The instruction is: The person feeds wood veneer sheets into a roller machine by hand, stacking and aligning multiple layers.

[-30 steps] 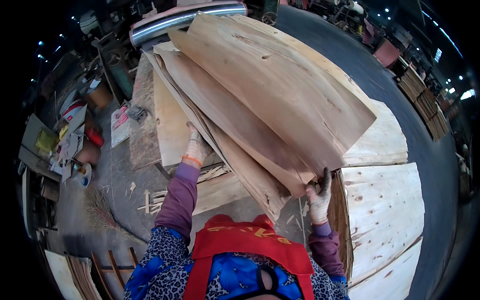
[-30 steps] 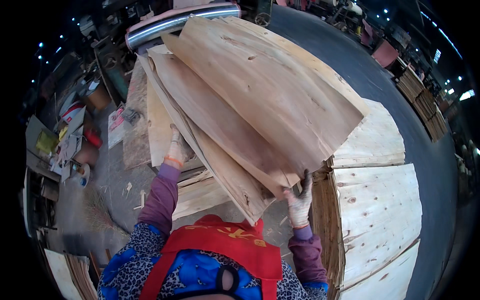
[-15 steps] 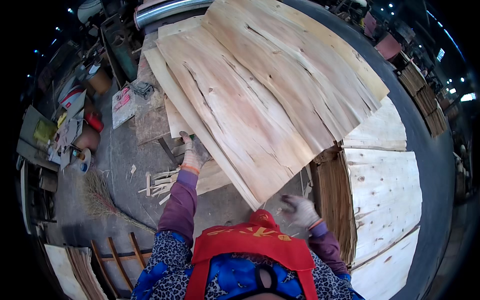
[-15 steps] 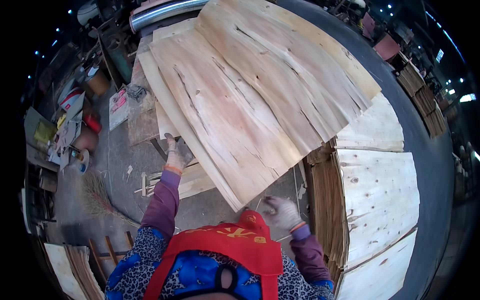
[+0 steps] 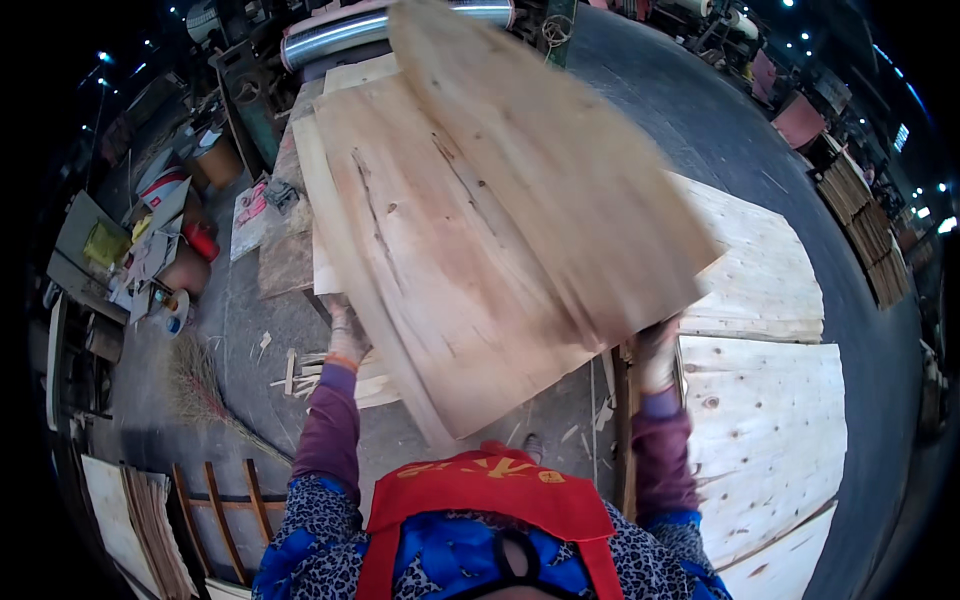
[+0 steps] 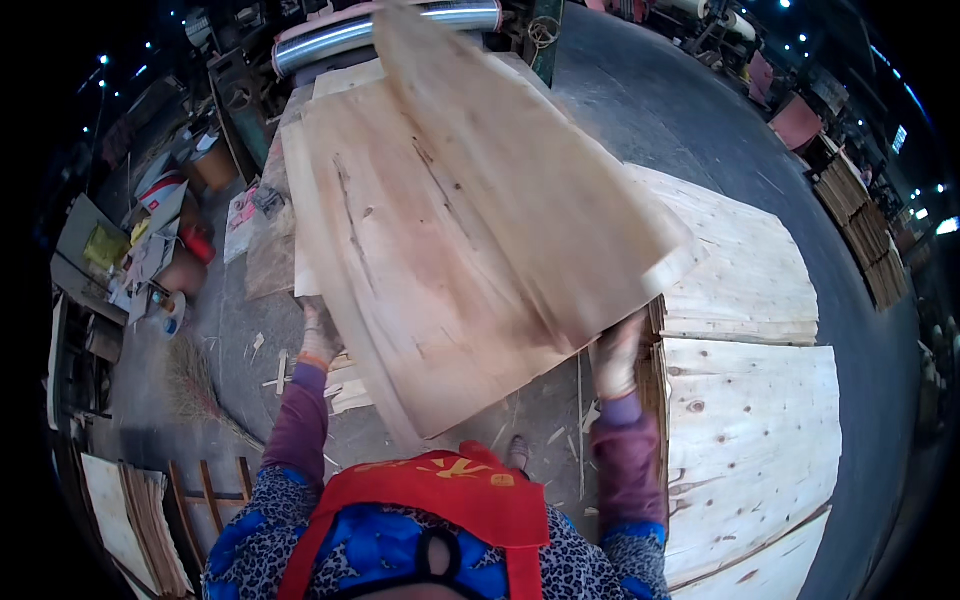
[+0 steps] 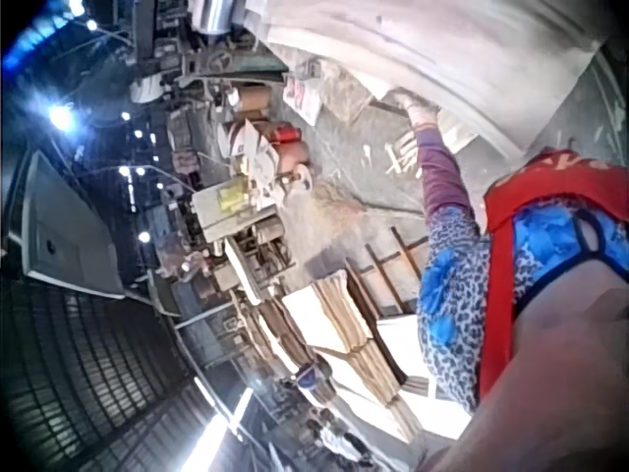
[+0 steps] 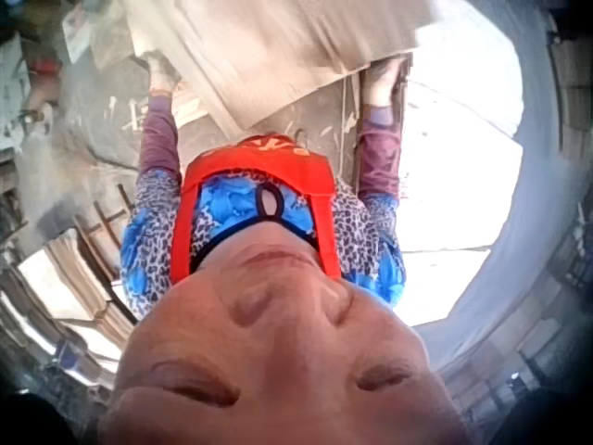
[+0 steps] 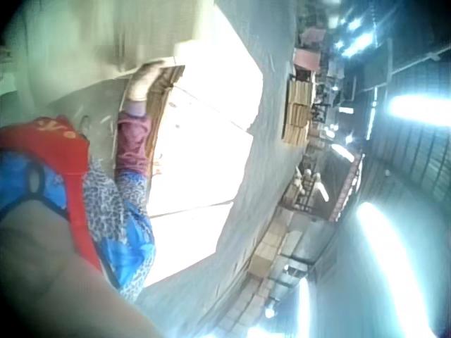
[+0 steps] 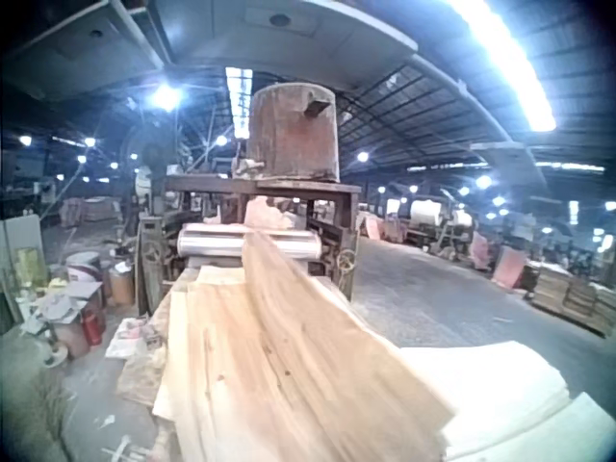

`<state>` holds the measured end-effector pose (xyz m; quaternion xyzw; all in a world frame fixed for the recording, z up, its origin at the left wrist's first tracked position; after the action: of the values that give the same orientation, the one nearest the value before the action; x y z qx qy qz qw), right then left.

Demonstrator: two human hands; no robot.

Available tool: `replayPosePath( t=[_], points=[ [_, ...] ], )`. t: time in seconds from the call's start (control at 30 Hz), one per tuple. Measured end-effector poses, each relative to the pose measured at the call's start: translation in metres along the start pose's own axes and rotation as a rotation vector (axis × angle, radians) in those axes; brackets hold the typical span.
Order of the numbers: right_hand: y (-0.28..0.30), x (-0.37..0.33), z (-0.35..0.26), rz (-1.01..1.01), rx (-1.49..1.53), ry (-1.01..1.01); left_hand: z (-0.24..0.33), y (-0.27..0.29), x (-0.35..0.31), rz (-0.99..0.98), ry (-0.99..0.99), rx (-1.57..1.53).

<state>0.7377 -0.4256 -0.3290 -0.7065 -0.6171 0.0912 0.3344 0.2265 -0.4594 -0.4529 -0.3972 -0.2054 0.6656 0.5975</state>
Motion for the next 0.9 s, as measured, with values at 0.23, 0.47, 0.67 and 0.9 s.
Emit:
replayPosePath(
  t=[0.23, 0.47, 0.67, 0.9],
  points=[
    [-0.035, -0.064, 0.0, -0.777, -0.708, 0.191, -0.024, -0.048, -0.046, 0.312, -0.099, 0.318],
    [0.218, 0.063, 0.076, 0.246, -0.457, -0.041, -0.05, -0.04, -0.044, 0.67, 0.047, 0.409],
    [0.213, 0.07, 0.108, 0.311, -0.144, -0.64, -0.049, -0.007, -0.037, 0.842, -0.105, 0.591],
    [0.214, 0.081, 0.106, 0.4, -0.342, -0.622, 0.007, -0.061, -0.048, 0.856, -0.345, 0.668]
  ],
)
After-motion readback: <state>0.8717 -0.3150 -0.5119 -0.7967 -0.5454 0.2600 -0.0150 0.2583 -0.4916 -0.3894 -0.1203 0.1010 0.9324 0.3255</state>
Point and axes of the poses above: each hand's wrist, its own x-axis towards the middle knuckle, its own y-axis out of the back of the hand, z = x × y, the point moved 5 cm from there along x, towards the middle knuckle, and after that the axes turned 8 degrees about y, right-handed, at the moved point
